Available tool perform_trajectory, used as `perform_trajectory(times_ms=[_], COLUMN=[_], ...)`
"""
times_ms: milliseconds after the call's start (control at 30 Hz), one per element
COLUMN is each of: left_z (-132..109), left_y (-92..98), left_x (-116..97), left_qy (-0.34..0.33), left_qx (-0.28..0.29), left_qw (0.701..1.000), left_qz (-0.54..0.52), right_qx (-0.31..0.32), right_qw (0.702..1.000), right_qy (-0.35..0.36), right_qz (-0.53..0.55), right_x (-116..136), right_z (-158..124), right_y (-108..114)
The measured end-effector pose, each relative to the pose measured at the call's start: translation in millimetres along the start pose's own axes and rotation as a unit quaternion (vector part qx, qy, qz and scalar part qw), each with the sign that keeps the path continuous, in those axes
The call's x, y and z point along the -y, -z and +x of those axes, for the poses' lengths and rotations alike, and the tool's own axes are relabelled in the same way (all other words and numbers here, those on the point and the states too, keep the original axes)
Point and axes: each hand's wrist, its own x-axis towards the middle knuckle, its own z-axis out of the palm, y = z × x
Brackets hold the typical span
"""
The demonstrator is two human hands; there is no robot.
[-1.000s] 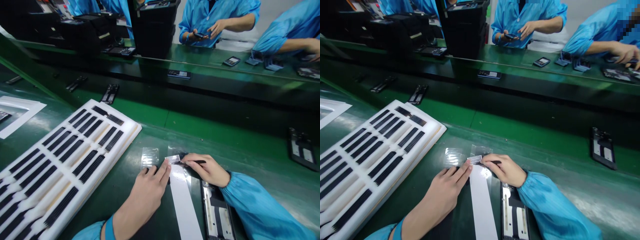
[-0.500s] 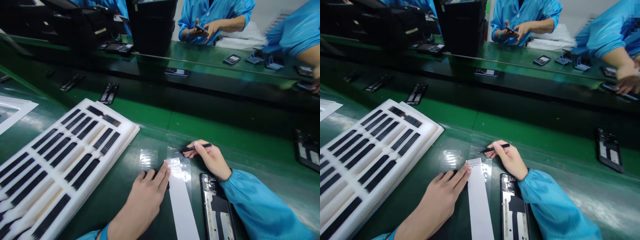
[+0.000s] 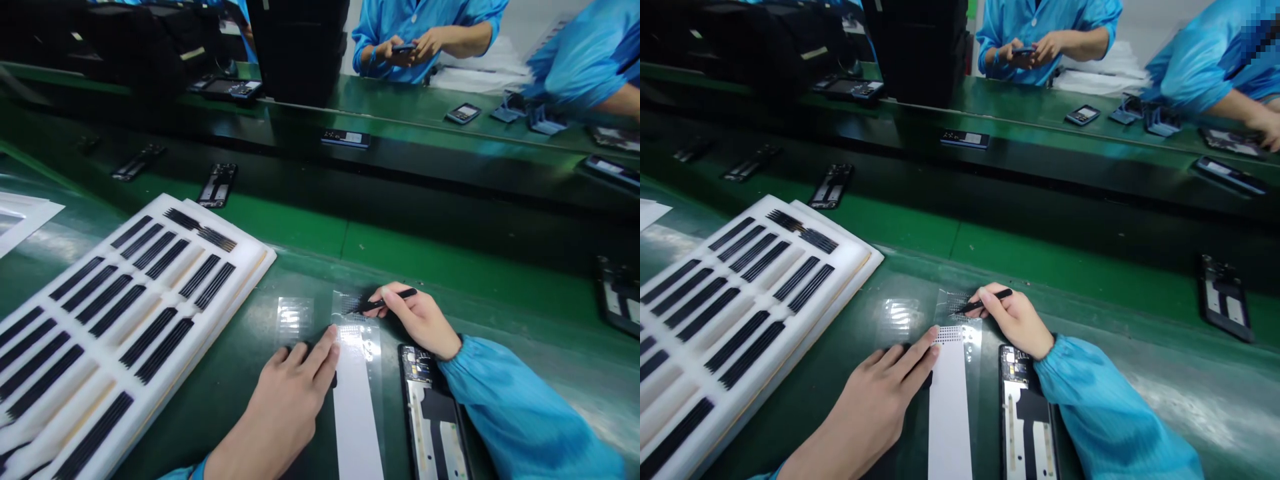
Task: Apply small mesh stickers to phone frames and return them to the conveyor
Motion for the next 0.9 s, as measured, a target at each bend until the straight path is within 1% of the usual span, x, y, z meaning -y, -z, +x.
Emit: perform_trajectory(times_ms=[133, 267, 467, 733, 900], left_z=[1.4, 1.3, 1.2, 2.7, 3.8], left_y=[-0.5, 0.1, 1.5, 1.8, 3.5], left_x=[1.1, 3.3, 4.0, 4.0, 3.2], left_qy=[0.003, -0.008, -0.012, -0.012, -0.013], left_qx=[0.009, 0.013, 0.005, 0.000, -0.016], left_qw=[1.000, 0.999, 0.999, 0.999, 1.000], left_qz=[-0.019, -0.030, -0.034, -0.033, -0.024], right_qx=[-0.002, -0.009, -0.019, -0.017, -0.014], right_qw=[1.000, 0.998, 0.995, 0.994, 0.994], right_qy=[-0.016, -0.036, -0.056, -0.064, -0.066], right_qz=[0.017, 0.049, 0.086, 0.088, 0.083], right_x=[-1.3, -1.0, -4.3, -3.9, -3.6], right_z=[-0.8, -0.9, -1.5, -2.6, -4.1], right_y=[0.0, 1.8, 4.7, 5.2, 4.8])
